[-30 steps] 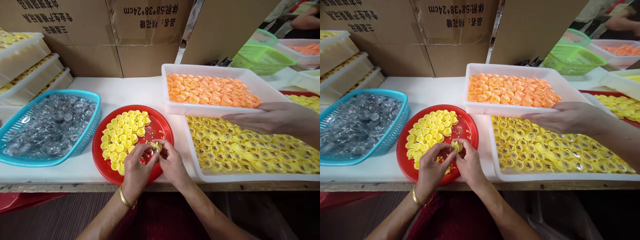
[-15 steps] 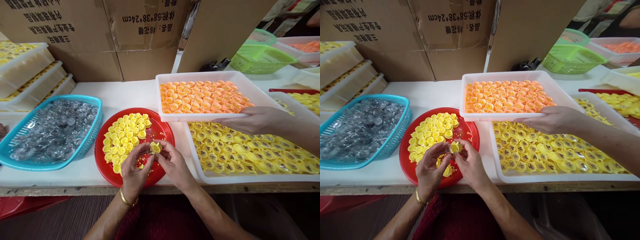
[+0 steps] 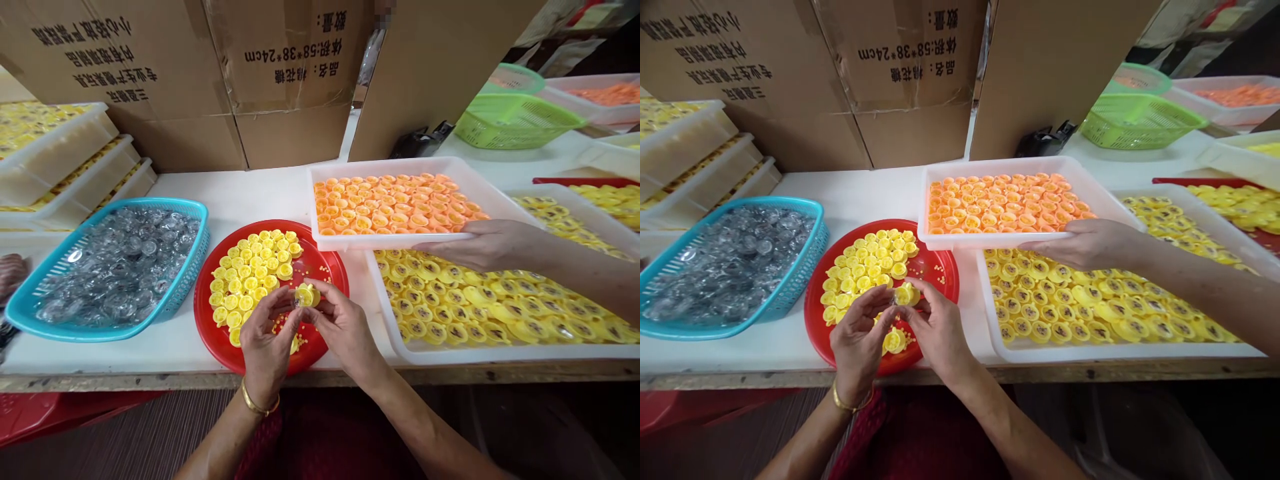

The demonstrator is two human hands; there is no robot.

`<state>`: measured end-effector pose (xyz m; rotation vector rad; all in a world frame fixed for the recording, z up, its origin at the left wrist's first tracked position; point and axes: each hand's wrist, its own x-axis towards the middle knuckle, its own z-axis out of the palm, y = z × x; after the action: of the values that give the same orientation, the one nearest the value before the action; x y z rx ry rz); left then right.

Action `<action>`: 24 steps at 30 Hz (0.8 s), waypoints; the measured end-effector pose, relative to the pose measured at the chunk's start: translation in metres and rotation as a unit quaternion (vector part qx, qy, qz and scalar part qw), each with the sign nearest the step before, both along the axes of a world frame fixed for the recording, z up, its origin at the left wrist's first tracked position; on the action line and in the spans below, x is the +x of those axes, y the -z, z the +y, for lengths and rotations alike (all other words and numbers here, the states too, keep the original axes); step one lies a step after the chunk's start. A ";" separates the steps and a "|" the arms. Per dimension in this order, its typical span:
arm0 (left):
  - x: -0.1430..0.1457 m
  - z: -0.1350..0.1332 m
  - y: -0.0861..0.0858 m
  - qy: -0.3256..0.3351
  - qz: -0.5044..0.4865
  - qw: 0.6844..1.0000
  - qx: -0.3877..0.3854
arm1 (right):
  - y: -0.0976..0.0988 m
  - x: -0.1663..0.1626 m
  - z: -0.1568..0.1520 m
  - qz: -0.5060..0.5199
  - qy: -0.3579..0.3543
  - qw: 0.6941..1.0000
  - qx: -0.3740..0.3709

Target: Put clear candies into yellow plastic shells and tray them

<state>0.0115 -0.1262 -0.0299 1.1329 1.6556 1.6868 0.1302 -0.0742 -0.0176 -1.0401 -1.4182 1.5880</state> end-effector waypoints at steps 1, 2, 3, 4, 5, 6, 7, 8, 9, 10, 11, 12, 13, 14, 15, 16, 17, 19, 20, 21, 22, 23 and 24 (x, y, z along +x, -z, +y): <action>0.000 0.000 -0.001 -0.002 -0.009 1.000 -0.003 | -0.001 -0.001 0.000 0.009 0.001 1.000 -0.006; 0.000 0.000 -0.001 -0.005 -0.018 1.000 -0.004 | -0.001 -0.001 -0.001 0.021 0.002 1.000 -0.014; 0.000 0.000 -0.002 -0.008 -0.025 1.000 -0.003 | -0.002 -0.001 -0.001 0.034 0.002 0.999 -0.022; -0.001 0.000 -0.003 -0.011 -0.031 0.999 -0.002 | -0.002 -0.002 -0.001 0.047 0.000 0.998 -0.029; -0.001 0.000 -0.004 -0.015 -0.035 0.999 -0.001 | -0.003 -0.002 -0.001 0.056 -0.003 0.998 -0.033; -0.002 0.000 -0.005 -0.018 -0.039 0.999 -0.002 | -0.003 -0.003 -0.001 0.059 -0.005 0.998 -0.032; -0.002 0.000 -0.005 -0.022 -0.043 0.999 -0.004 | -0.003 -0.003 -0.001 0.054 -0.006 0.998 -0.025; -0.003 0.000 -0.006 -0.024 -0.048 0.999 -0.008 | -0.003 -0.004 -0.001 0.042 -0.005 0.999 -0.013; -0.003 0.000 -0.007 -0.026 -0.052 0.998 -0.011 | -0.004 -0.005 -0.001 0.027 -0.001 1.000 0.002; -0.004 0.000 -0.007 -0.027 -0.053 0.998 -0.013 | -0.004 -0.006 -0.001 0.011 0.005 1.000 0.019; -0.004 0.000 -0.008 -0.028 -0.050 0.998 -0.015 | -0.005 -0.008 -0.001 -0.002 0.012 0.999 0.035; -0.005 0.000 -0.009 -0.029 -0.042 0.999 -0.017 | -0.006 -0.009 -0.001 -0.011 0.018 0.999 0.048; -0.005 0.000 -0.010 -0.031 -0.028 0.999 -0.019 | -0.008 -0.011 -0.001 -0.016 0.024 0.998 0.059; -0.006 0.001 -0.011 -0.033 -0.008 0.999 -0.019 | -0.009 -0.013 -0.001 -0.017 0.029 0.997 0.068; -0.006 0.002 -0.012 -0.035 0.016 0.999 -0.018 | -0.010 -0.014 -0.001 -0.018 0.031 0.996 0.075; -0.006 0.002 -0.014 -0.038 0.046 0.998 -0.015 | -0.012 -0.015 -0.001 -0.020 0.035 0.996 0.084; -0.006 0.003 -0.016 -0.041 0.079 0.996 -0.012 | -0.013 -0.016 0.000 -0.024 0.038 0.995 0.094; -0.004 0.005 -0.021 -0.049 0.149 0.988 0.000 | -0.014 -0.016 0.000 -0.044 0.052 0.990 0.121; -0.002 0.006 -0.023 -0.051 0.179 0.982 0.005 | -0.014 -0.016 0.000 -0.056 0.062 0.987 0.135; -0.001 0.006 -0.025 -0.053 0.203 0.978 0.009 | -0.013 -0.015 0.000 -0.066 0.070 0.985 0.145; 0.001 0.007 -0.026 -0.055 0.219 0.974 0.013 | -0.013 -0.014 0.000 -0.073 0.075 0.983 0.152; 0.003 0.007 -0.027 -0.057 0.229 0.972 0.018 | -0.013 -0.013 -0.001 -0.074 0.078 0.982 0.155; 0.005 0.008 -0.027 -0.059 0.237 0.969 0.024 | -0.013 -0.012 -0.001 -0.071 0.078 0.983 0.153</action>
<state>0.0163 -0.1183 -0.0027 1.5841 2.0065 1.6170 0.1178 -0.0753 -0.0049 -1.0657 -1.5760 1.1593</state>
